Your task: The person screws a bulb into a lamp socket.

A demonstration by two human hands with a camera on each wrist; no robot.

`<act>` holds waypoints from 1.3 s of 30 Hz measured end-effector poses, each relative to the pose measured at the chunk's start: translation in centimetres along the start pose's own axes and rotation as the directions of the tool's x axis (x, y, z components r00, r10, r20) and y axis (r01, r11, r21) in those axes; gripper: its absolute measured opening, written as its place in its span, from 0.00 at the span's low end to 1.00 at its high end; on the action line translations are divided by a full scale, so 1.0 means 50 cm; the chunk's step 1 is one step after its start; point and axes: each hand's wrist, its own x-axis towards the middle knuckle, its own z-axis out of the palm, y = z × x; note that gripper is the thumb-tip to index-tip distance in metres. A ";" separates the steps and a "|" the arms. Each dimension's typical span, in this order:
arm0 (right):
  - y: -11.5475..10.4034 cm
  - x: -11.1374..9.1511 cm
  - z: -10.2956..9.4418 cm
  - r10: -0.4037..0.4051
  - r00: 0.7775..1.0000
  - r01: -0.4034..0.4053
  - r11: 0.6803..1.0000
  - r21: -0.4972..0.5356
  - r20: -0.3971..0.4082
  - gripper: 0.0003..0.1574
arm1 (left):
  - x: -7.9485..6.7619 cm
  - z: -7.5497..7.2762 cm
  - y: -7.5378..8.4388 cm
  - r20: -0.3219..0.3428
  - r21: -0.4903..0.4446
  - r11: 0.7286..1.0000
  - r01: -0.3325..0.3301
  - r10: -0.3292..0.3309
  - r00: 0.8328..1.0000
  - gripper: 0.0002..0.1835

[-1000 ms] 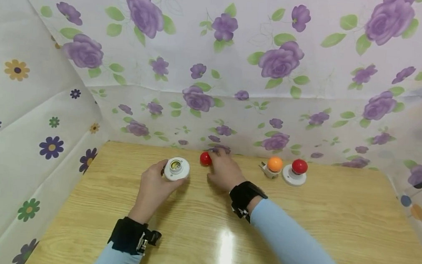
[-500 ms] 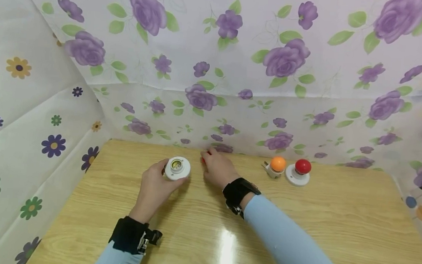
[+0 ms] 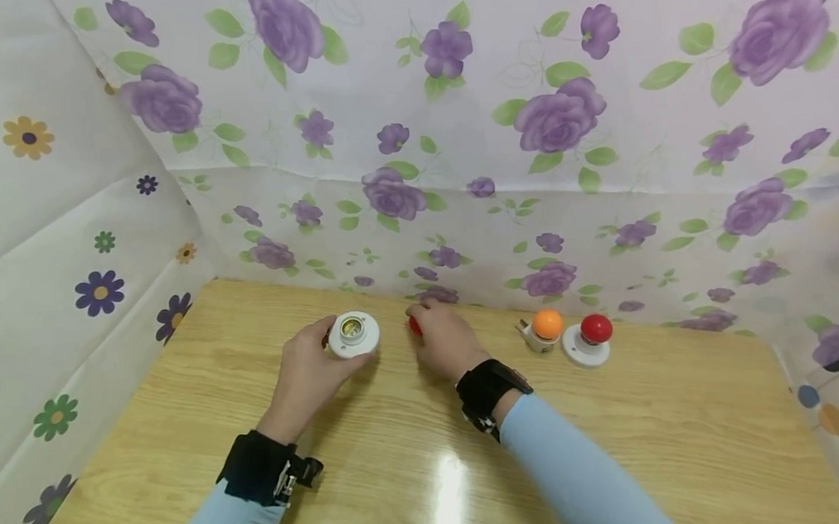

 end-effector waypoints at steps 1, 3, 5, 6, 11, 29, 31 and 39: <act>0.004 -0.005 -0.002 0.006 1.000 -0.006 1.000 0.011 -0.005 0.33 | 0.000 0.001 0.001 0.001 -0.001 1.000 -0.004 0.004 1.000 0.37; 0.010 -0.016 -0.009 0.024 1.000 -0.023 0.999 0.034 -0.016 0.34 | -0.001 0.004 0.004 0.002 0.000 1.000 -0.012 0.012 1.000 0.37; 0.014 -0.030 -0.021 0.042 0.999 -0.041 0.997 0.059 -0.029 0.35 | -0.001 0.007 0.005 0.001 -0.003 1.000 -0.021 0.021 1.000 0.37; 0.015 -0.037 -0.028 0.054 0.998 -0.052 0.996 0.070 -0.032 0.36 | 0.000 0.008 0.006 0.003 -0.001 1.000 -0.022 0.022 1.000 0.38; 0.022 -0.077 -0.066 0.075 0.993 -0.061 0.988 0.143 -0.090 0.36 | 0.003 0.020 0.012 0.015 -0.001 1.000 -0.013 0.013 1.000 0.38; 0.063 -0.198 -0.155 0.152 0.947 -0.046 0.936 0.348 -0.284 0.32 | -0.006 0.094 0.076 0.065 -0.020 0.999 -0.046 0.047 0.997 0.43; 0.069 -0.207 -0.163 0.160 0.936 -0.042 0.935 0.351 -0.314 0.33 | -0.007 0.104 0.086 0.074 -0.019 0.999 -0.045 0.046 0.996 0.42; 0.087 -0.233 -0.185 0.238 0.906 -0.078 0.906 0.415 -0.350 0.34 | -0.012 0.139 0.124 0.130 -0.059 0.995 -0.074 0.082 0.988 0.38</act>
